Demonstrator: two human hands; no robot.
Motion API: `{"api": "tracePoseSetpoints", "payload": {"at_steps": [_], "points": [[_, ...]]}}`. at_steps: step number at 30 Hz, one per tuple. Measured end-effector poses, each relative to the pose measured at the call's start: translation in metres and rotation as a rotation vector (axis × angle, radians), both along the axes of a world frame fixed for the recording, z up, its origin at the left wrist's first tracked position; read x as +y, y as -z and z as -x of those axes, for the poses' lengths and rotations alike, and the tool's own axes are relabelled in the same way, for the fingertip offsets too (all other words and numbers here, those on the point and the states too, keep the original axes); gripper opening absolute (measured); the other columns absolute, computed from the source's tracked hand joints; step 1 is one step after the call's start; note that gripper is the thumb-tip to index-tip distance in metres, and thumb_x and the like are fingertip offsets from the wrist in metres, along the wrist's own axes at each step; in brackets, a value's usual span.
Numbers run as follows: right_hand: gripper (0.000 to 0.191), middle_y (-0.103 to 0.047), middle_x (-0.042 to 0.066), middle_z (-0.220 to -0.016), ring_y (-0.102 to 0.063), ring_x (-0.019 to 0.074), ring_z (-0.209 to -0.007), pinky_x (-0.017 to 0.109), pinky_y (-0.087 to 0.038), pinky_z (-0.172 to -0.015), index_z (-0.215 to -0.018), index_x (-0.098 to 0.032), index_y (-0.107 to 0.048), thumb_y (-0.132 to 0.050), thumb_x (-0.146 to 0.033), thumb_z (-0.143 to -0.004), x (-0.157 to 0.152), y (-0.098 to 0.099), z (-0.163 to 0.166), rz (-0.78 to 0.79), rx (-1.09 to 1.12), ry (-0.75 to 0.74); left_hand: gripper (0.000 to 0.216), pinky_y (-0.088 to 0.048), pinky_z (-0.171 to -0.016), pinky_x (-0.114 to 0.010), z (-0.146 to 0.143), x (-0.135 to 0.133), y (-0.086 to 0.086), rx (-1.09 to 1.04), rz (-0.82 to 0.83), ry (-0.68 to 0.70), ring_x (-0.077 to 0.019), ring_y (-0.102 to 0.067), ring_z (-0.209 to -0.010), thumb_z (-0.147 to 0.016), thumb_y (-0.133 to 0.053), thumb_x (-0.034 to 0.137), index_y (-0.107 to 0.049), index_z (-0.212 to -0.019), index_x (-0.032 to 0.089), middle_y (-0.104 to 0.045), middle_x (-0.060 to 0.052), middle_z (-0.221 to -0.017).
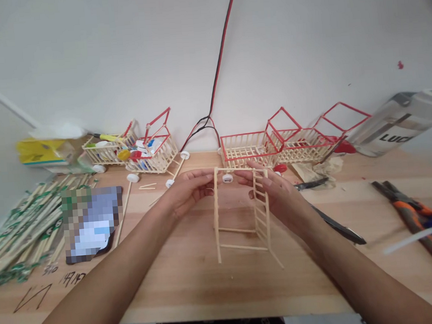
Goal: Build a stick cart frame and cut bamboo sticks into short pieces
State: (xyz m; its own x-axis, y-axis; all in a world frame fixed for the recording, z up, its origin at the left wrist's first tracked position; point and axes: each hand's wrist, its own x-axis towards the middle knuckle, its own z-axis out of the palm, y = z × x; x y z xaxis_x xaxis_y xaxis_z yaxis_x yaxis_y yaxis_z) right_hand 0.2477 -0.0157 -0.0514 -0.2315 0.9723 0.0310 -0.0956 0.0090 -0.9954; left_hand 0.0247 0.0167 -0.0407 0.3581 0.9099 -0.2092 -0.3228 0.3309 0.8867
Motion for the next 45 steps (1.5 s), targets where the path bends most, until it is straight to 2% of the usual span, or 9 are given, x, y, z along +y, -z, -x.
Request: {"api": "tracePoseSetpoints", "payload": {"at_steps": [7,12,18,22,25,29,34,37,45], "points": [[0.06,-0.055,0.008,-0.138,-0.053,0.0252,-0.124,0.034,-0.048,-0.084,-0.14,-0.029,-0.04,-0.057,-0.047,-0.085,-0.002,-0.003,0.001,0.004,0.007,-0.012,0.018,-0.053,-0.064,-0.022,0.007,0.006,-0.003,0.04,0.03,0.024,-0.0133,-0.066,-0.07,-0.089,-0.056,0.019,-0.07,-0.093,0.009,-0.072,-0.012,-0.084],[0.063,-0.054,0.01,-0.138,-0.054,0.0261,-0.122,0.033,-0.049,-0.078,-0.142,-0.029,-0.037,-0.055,-0.05,-0.085,0.001,0.0,0.001,-0.021,-0.01,-0.042,0.022,-0.054,-0.065,-0.027,0.01,0.025,-0.012,0.108,0.025,0.042,-0.0148,-0.067,-0.068,-0.09,-0.054,0.024,-0.07,-0.089,0.009,-0.072,-0.013,-0.086],[0.061,-0.056,0.009,-0.136,-0.057,0.0245,-0.117,0.034,-0.049,-0.078,-0.141,-0.031,-0.038,-0.057,-0.048,-0.085,0.002,0.002,0.001,-0.056,0.034,-0.071,0.026,-0.049,-0.064,-0.024,-0.005,0.044,-0.048,0.348,-0.161,0.175,-0.0159,-0.066,-0.072,-0.083,-0.063,0.034,-0.074,-0.085,0.011,-0.073,-0.013,-0.087],[0.063,-0.058,0.011,-0.133,-0.059,0.0248,-0.114,0.034,-0.047,-0.077,-0.142,-0.029,-0.036,-0.058,-0.047,-0.085,0.0,0.0,0.001,-0.075,0.048,-0.087,0.018,-0.041,-0.054,-0.021,-0.02,0.042,-0.073,0.621,-0.312,0.29,-0.0148,-0.062,-0.064,-0.075,-0.068,0.031,-0.075,-0.071,0.014,-0.073,-0.009,-0.074],[0.066,-0.058,0.012,-0.133,-0.058,0.0246,-0.114,0.034,-0.046,-0.079,-0.144,-0.028,-0.033,-0.059,-0.045,-0.086,-0.001,-0.001,0.001,-0.092,0.054,-0.104,0.018,-0.037,-0.052,-0.021,-0.024,0.042,-0.082,0.721,-0.412,0.391,-0.0128,-0.056,-0.057,-0.073,-0.068,0.03,-0.074,-0.064,0.016,-0.069,-0.006,-0.065],[0.066,-0.057,0.013,-0.133,-0.058,0.0247,-0.114,0.034,-0.045,-0.079,-0.144,-0.027,-0.032,-0.059,-0.044,-0.086,-0.003,-0.003,0.001,-0.111,0.073,-0.135,0.019,-0.035,-0.05,-0.023,-0.024,0.045,-0.085,0.793,-0.527,0.485,-0.0119,-0.05,-0.052,-0.072,-0.066,0.03,-0.072,-0.061,0.015,-0.063,-0.004,-0.058],[0.067,-0.057,0.013,-0.133,-0.057,0.0249,-0.116,0.034,-0.045,-0.08,-0.144,-0.027,-0.032,-0.06,-0.044,-0.086,-0.006,-0.007,0.001,-0.126,0.063,-0.145,0.016,-0.032,-0.051,-0.023,-0.027,0.043,-0.087,0.925,-0.624,0.546,-0.0113,-0.049,-0.053,-0.072,-0.065,0.027,-0.071,-0.066,0.014,-0.061,-0.002,-0.059],[0.067,-0.055,0.013,-0.136,-0.055,0.0253,-0.119,0.035,-0.044,-0.082,-0.145,-0.027,-0.031,-0.06,-0.043,-0.087,-0.008,-0.009,0.0,-0.138,0.076,-0.166,0.024,-0.032,-0.052,-0.022,-0.026,0.039,-0.088,0.969,-0.655,0.548,-0.0103,-0.049,-0.055,-0.077,-0.061,0.033,-0.069,-0.067,0.013,-0.06,-0.001,-0.06],[0.075,-0.051,0.012,-0.14,-0.051,0.0241,-0.122,0.039,-0.042,-0.092,-0.149,-0.029,-0.021,-0.061,-0.043,-0.087,-0.015,-0.014,-0.001,-0.209,0.061,-0.244,0.037,-0.044,-0.064,-0.024,-0.012,0.019,-0.085,0.743,-0.42,0.386,-0.0155,-0.063,-0.081,-0.09,-0.049,0.042,-0.07,-0.096,0.012,-0.071,-0.01,-0.092]]}}
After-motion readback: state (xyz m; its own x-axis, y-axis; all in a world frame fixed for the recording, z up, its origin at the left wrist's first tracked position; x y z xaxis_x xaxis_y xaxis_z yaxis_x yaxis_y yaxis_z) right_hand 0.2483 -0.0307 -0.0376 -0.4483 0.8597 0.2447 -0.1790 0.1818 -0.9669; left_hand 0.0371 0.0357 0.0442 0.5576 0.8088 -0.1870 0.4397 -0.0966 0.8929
